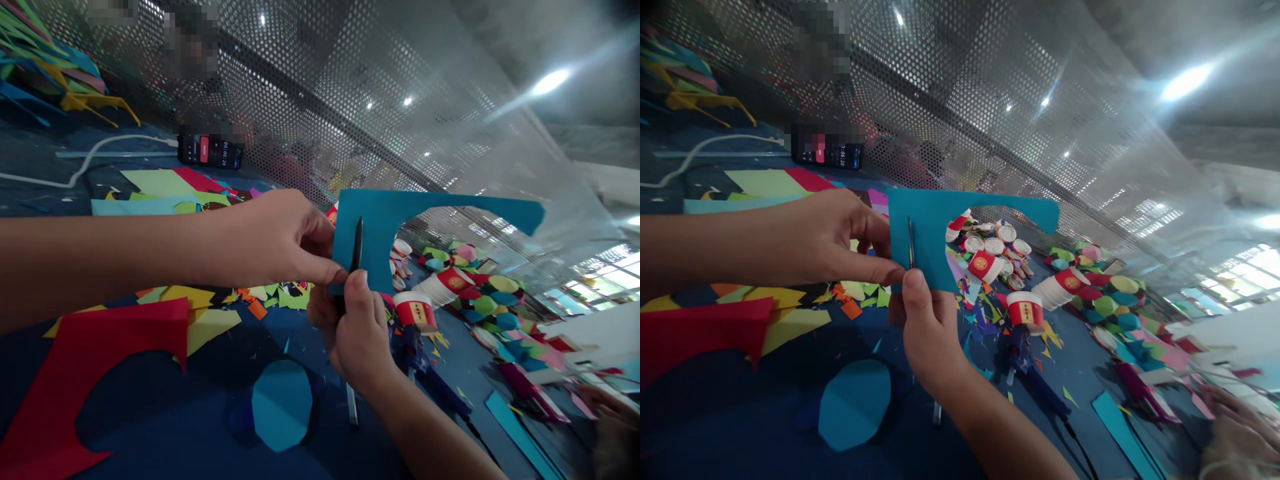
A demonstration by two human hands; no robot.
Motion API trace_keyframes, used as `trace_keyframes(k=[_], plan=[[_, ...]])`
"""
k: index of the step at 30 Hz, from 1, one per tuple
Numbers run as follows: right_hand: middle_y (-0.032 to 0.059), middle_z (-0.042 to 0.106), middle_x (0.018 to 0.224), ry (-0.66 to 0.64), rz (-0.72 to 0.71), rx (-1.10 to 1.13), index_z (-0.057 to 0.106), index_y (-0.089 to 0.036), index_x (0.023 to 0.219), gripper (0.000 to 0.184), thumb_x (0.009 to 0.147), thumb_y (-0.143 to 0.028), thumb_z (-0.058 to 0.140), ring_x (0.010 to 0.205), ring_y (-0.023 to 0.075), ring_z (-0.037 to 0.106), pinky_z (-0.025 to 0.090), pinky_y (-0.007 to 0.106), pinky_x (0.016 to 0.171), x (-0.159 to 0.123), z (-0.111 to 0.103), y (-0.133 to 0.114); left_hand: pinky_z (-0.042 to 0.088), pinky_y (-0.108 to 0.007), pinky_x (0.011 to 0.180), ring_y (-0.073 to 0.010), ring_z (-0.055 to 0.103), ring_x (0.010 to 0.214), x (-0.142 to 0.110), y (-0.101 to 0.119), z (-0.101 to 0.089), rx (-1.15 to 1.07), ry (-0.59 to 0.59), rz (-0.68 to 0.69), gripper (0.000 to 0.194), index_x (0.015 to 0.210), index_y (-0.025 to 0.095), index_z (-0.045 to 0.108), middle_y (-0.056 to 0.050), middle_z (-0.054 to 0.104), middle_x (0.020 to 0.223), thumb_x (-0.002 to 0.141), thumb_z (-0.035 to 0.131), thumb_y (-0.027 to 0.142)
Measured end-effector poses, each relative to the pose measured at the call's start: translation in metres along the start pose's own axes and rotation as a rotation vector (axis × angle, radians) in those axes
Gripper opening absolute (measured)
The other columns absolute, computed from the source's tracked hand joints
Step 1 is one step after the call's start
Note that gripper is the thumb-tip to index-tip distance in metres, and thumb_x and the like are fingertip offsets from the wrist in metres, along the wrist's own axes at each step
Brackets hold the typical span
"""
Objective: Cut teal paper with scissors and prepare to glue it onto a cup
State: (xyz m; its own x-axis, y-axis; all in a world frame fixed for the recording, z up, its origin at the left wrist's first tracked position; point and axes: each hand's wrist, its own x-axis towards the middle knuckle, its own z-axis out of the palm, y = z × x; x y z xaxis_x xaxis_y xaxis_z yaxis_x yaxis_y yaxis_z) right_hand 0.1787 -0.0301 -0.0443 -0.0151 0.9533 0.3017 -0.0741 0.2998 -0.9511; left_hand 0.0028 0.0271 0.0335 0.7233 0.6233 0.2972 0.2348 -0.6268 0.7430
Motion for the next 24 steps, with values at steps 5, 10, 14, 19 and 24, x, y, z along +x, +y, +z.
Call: trace_keyframes(k=[5,10,14,19,24], plan=[[-0.0055,0.036,0.050,0.024,0.040,-0.002,0.044,-0.022,0.056,0.058,0.085,-0.067,0.065,0.045,0.0092,0.036,0.032,0.024,0.043,0.000,0.000,-0.001,0.029,-0.022,0.046,-0.0081,0.039,0.047,0.000,0.000,0.001,-0.003,0.004,0.003,0.024,0.067,0.021,0.073,0.005,0.053,0.051,0.082,0.069,0.039],[-0.0069,0.035,0.051,0.088,0.027,0.080,0.046,-0.023,0.060,0.053,0.077,-0.064,0.074,0.044,0.0088,0.036,0.035,0.022,0.041,0.002,0.008,-0.007,0.022,-0.022,0.035,-0.0087,0.037,0.042,0.001,0.000,0.003,0.087,0.042,-0.033,0.034,0.054,0.020,0.066,0.005,0.045,0.043,0.078,0.070,0.042],[-0.0076,0.035,0.051,0.133,0.047,0.095,0.046,-0.022,0.058,0.053,0.072,-0.063,0.079,0.043,0.0074,0.034,0.039,0.022,0.041,0.002,0.013,-0.008,0.024,-0.021,0.037,-0.0088,0.038,0.045,0.002,-0.002,0.004,0.081,0.064,0.002,0.032,0.053,0.020,0.064,0.004,0.048,0.046,0.078,0.069,0.039],[-0.0080,0.036,0.050,0.188,0.076,0.109,0.045,-0.023,0.058,0.053,0.068,-0.059,0.083,0.043,0.0079,0.035,0.039,0.021,0.039,0.002,0.014,-0.008,0.029,-0.021,0.042,-0.0092,0.042,0.051,0.001,-0.004,0.005,-0.002,0.001,0.014,0.026,0.066,0.021,0.071,0.004,0.057,0.055,0.081,0.066,0.041],[-0.0098,0.029,0.050,0.174,0.050,0.123,0.042,-0.023,0.058,0.053,0.071,-0.054,0.082,0.043,0.0068,0.028,0.036,0.019,0.037,0.001,0.014,-0.008,0.024,-0.022,0.039,-0.0092,0.038,0.047,0.002,-0.005,0.006,0.009,-0.035,-0.050,0.028,0.070,0.019,0.072,0.003,0.054,0.054,0.081,0.064,0.043]])
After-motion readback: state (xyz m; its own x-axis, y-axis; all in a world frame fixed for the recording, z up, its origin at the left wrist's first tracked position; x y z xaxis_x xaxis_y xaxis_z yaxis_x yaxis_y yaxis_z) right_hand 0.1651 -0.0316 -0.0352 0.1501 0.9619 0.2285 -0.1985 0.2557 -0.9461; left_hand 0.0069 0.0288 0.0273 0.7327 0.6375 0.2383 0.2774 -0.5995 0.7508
